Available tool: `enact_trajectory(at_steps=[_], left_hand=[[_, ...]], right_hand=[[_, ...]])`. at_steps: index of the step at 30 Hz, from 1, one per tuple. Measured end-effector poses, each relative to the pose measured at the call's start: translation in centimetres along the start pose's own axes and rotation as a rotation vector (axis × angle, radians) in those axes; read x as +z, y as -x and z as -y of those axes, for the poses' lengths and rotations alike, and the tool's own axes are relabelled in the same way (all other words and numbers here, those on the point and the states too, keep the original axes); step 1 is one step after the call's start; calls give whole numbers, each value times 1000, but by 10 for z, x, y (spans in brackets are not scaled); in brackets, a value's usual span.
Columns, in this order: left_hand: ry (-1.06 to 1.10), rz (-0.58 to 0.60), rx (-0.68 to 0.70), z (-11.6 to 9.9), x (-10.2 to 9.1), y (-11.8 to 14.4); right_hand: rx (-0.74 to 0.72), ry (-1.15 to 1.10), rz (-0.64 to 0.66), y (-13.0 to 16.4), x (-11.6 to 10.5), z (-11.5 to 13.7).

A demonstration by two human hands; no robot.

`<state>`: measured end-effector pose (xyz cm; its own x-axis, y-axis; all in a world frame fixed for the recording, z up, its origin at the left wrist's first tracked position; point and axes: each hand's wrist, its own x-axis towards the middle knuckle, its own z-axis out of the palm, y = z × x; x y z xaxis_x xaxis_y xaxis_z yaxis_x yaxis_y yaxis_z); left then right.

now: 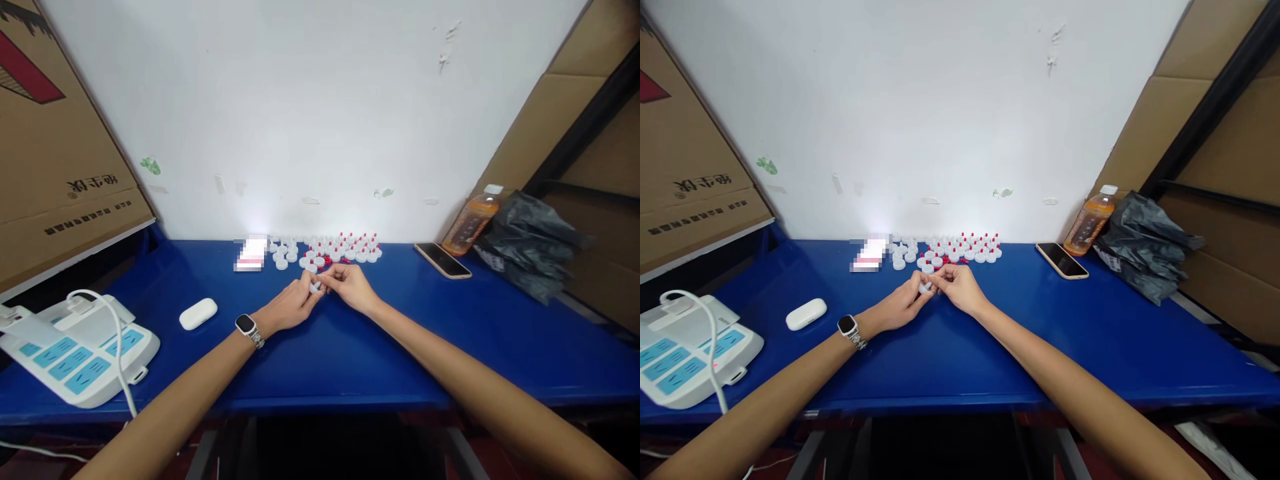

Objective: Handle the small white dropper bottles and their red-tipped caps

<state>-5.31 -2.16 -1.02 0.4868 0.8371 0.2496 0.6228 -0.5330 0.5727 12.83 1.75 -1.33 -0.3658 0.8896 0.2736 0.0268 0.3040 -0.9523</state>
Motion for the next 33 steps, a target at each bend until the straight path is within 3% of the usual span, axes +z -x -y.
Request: enact_trajectory(at_steps=[12, 22, 30, 33], left_hand=[[150, 9, -19, 0, 1, 2], [205, -24, -13, 5, 5, -1], [197, -104, 56, -1, 9, -6], [183, -102, 48, -4, 10, -8]], right_hand=[[24, -52, 57, 3, -3, 4], [-75, 13, -79, 11, 10, -10], [-64, -164, -89, 8, 4, 3], [9, -221, -75, 7, -1, 6]])
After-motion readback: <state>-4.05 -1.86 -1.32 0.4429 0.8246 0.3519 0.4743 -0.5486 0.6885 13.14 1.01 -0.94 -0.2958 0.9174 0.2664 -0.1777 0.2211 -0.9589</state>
